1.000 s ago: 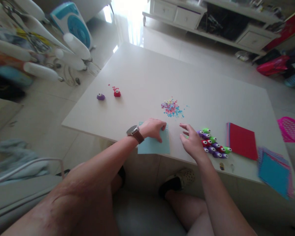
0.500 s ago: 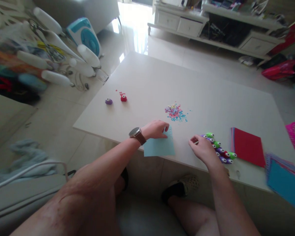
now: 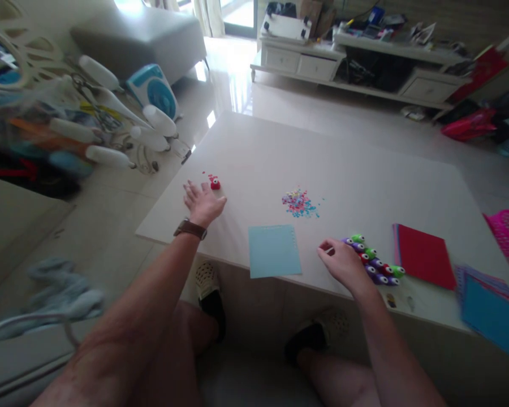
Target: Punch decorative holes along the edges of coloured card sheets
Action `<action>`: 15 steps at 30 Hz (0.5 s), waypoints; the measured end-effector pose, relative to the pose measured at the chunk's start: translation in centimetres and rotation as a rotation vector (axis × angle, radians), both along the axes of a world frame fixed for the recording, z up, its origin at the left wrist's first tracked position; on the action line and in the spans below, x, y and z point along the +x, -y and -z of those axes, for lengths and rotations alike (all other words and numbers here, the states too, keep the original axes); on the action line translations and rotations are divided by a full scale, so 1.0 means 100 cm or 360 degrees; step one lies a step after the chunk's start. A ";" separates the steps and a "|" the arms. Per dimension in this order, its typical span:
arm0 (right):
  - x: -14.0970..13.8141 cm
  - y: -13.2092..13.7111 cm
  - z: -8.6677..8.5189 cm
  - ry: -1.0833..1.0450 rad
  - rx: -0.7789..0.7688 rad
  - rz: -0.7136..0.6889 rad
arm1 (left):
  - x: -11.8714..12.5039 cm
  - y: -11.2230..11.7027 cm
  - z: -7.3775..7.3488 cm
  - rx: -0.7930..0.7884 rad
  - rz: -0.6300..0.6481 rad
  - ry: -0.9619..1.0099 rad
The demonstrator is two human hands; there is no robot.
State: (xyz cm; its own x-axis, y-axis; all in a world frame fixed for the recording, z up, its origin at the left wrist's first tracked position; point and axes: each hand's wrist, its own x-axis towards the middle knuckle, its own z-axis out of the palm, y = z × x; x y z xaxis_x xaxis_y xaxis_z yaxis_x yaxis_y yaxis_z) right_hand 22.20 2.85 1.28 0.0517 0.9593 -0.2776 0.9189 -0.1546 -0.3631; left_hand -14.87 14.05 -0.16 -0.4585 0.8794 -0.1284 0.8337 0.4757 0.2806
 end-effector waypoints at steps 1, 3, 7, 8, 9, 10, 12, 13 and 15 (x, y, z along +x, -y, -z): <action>-0.002 0.000 -0.002 0.0005 -0.0005 0.0006 | -0.007 0.001 0.002 -0.0029 -0.0016 -0.0002; -0.005 0.000 -0.004 0.0004 -0.0008 0.0015 | -0.014 0.003 0.003 -0.0099 0.0031 -0.0003; -0.010 0.000 -0.008 -0.0003 0.0022 0.0016 | -0.013 0.010 -0.007 -0.0080 0.0195 -0.0124; -0.010 0.000 -0.009 -0.0002 0.0029 0.0010 | -0.011 0.010 -0.009 -0.0103 0.0237 -0.0122; -0.011 0.000 -0.009 -0.0001 0.0036 0.0003 | -0.010 0.011 -0.011 -0.0137 0.0280 -0.0103; -0.012 -0.001 -0.010 -0.0002 0.0042 -0.0004 | -0.008 0.010 -0.011 -0.0178 0.0324 -0.0076; -0.013 -0.001 -0.011 -0.0015 0.0053 -0.0011 | -0.003 0.008 -0.010 -0.0263 0.0418 -0.0028; -0.014 -0.001 -0.012 -0.0025 0.0059 -0.0015 | 0.001 0.008 -0.008 -0.0301 0.0473 0.0000; -0.018 0.000 -0.013 -0.0049 0.0077 -0.0041 | 0.013 0.009 -0.005 -0.0316 0.0603 0.0072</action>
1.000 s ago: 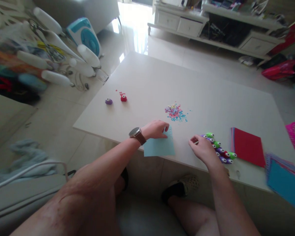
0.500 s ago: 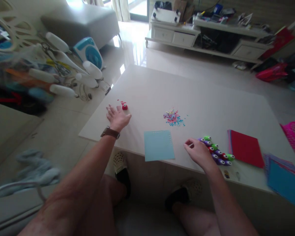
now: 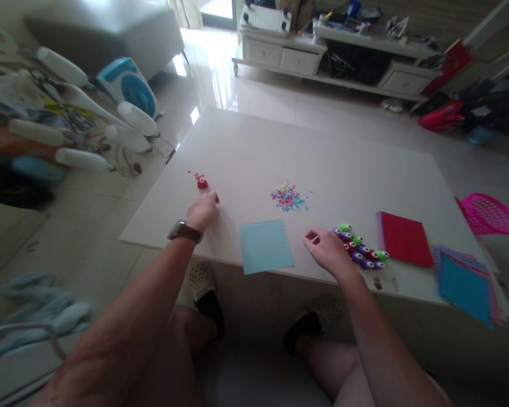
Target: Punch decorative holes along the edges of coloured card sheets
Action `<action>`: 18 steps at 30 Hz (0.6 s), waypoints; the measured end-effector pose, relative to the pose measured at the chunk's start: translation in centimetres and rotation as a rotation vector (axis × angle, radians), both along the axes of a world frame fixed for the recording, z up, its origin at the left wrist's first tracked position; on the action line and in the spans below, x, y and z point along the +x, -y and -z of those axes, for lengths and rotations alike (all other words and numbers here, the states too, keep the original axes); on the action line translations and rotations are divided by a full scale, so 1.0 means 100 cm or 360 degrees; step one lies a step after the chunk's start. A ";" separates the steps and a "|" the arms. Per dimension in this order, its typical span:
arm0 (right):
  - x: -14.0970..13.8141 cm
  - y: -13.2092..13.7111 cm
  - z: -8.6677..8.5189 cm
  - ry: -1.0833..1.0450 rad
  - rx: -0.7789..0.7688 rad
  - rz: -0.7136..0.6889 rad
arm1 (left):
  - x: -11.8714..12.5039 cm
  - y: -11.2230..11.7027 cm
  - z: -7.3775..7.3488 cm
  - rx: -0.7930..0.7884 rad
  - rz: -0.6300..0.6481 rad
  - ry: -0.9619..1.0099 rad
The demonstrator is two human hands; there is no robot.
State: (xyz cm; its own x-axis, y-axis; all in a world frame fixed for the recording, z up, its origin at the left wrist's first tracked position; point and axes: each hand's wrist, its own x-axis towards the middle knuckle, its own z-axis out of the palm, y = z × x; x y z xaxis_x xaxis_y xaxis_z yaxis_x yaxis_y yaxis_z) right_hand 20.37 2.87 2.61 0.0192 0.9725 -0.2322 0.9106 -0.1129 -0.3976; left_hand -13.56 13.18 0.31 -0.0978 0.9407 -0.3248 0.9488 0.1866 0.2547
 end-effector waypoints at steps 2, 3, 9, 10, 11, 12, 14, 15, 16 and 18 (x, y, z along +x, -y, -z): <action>-0.006 0.001 -0.001 -0.0021 0.0035 -0.0051 | 0.017 0.003 0.001 0.0046 0.0108 0.0071; -0.009 0.002 -0.001 -0.0025 0.0053 -0.0081 | 0.027 0.005 0.000 0.0085 0.0134 0.0075; -0.019 0.006 0.002 -0.0036 0.0025 -0.0195 | 0.050 0.002 -0.014 0.0112 0.0066 0.0011; -0.018 0.007 0.003 -0.0045 0.0021 -0.0207 | 0.047 0.000 -0.015 0.0067 0.0078 -0.0004; -0.016 0.007 0.003 -0.0050 0.0018 -0.0219 | 0.043 -0.001 -0.014 -0.0007 0.0108 -0.0027; -0.015 0.007 0.003 -0.0050 0.0011 -0.0228 | 0.039 -0.002 -0.013 -0.0094 0.0157 -0.0054; -0.012 0.007 0.002 -0.0035 -0.0011 -0.0241 | 0.031 0.000 -0.009 -0.0258 0.0281 -0.0105; -0.012 0.007 0.001 -0.0027 -0.0021 -0.0248 | 0.028 0.002 -0.007 -0.0308 0.0343 -0.0123; -0.012 0.007 -0.001 -0.0021 -0.0025 -0.0255 | 0.025 0.004 -0.005 -0.0336 0.0398 -0.0134; -0.014 0.008 -0.004 -0.0026 -0.0012 -0.0269 | 0.023 0.010 -0.002 -0.0348 0.0475 -0.0140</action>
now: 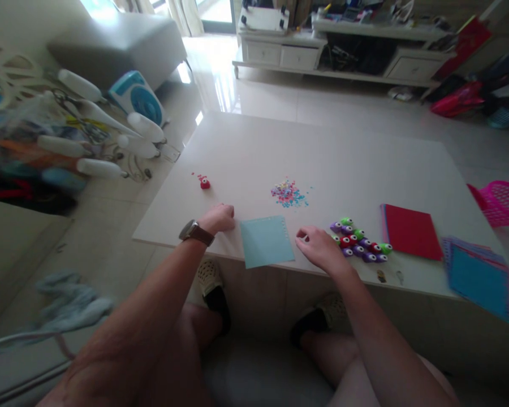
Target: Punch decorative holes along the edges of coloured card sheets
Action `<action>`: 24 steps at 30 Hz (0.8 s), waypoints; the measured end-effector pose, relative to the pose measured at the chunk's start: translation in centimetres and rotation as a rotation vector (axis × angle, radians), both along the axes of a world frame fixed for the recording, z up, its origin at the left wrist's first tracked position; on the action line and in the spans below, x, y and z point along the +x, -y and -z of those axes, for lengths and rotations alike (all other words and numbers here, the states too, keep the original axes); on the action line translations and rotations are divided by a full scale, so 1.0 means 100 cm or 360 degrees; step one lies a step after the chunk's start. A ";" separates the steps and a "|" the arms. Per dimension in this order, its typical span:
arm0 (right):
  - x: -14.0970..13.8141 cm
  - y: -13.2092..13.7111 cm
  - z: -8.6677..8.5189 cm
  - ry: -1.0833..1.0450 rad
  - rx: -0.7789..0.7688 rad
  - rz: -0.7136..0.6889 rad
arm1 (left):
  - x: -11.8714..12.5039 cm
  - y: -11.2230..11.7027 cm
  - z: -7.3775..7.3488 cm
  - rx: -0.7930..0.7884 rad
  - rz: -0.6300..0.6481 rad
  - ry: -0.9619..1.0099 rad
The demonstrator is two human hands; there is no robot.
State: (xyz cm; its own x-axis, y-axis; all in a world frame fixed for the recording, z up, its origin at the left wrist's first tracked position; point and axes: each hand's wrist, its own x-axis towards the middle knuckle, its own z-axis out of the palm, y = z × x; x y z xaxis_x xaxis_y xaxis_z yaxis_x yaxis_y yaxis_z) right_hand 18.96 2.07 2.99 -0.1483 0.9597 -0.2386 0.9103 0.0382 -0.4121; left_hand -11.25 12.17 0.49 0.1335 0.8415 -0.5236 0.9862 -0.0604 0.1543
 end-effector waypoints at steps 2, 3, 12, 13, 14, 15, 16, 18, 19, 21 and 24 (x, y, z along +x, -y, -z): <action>-0.003 0.002 -0.003 -0.0023 0.0021 -0.0016 | 0.002 0.004 0.002 0.0005 0.0039 -0.0002; -0.004 0.004 -0.005 -0.0034 0.0030 -0.0025 | 0.004 0.005 0.002 0.0015 0.0043 -0.0004; -0.002 0.009 -0.005 -0.0333 0.0236 -0.0144 | 0.083 0.017 -0.021 -0.0243 -0.0434 0.1256; -0.002 0.008 -0.004 -0.0416 0.0266 -0.0153 | 0.094 0.021 -0.021 -0.0376 -0.0472 0.1495; -0.003 0.007 -0.004 -0.0487 0.0293 -0.0144 | 0.103 0.025 -0.021 -0.0499 -0.0489 0.1695; -0.004 0.007 -0.003 -0.0538 0.0316 -0.0119 | 0.110 0.027 -0.019 -0.0626 -0.0484 0.1846; -0.004 0.006 -0.002 -0.0569 0.0340 -0.0078 | 0.116 0.029 -0.016 -0.0748 -0.0469 0.1954; -0.004 0.005 0.000 -0.0592 0.0388 0.0016 | 0.124 0.029 -0.010 -0.0945 -0.0427 0.2058; -0.003 0.005 0.002 -0.0605 0.0402 0.0051 | 0.126 0.027 -0.006 -0.1013 -0.0413 0.2072; -0.002 0.003 0.004 -0.0645 0.0391 0.0097 | 0.129 0.023 0.001 -0.1094 -0.0414 0.2069; -0.001 -0.001 0.007 -0.0693 0.0340 0.0192 | 0.132 0.016 0.007 -0.1153 -0.0435 0.2066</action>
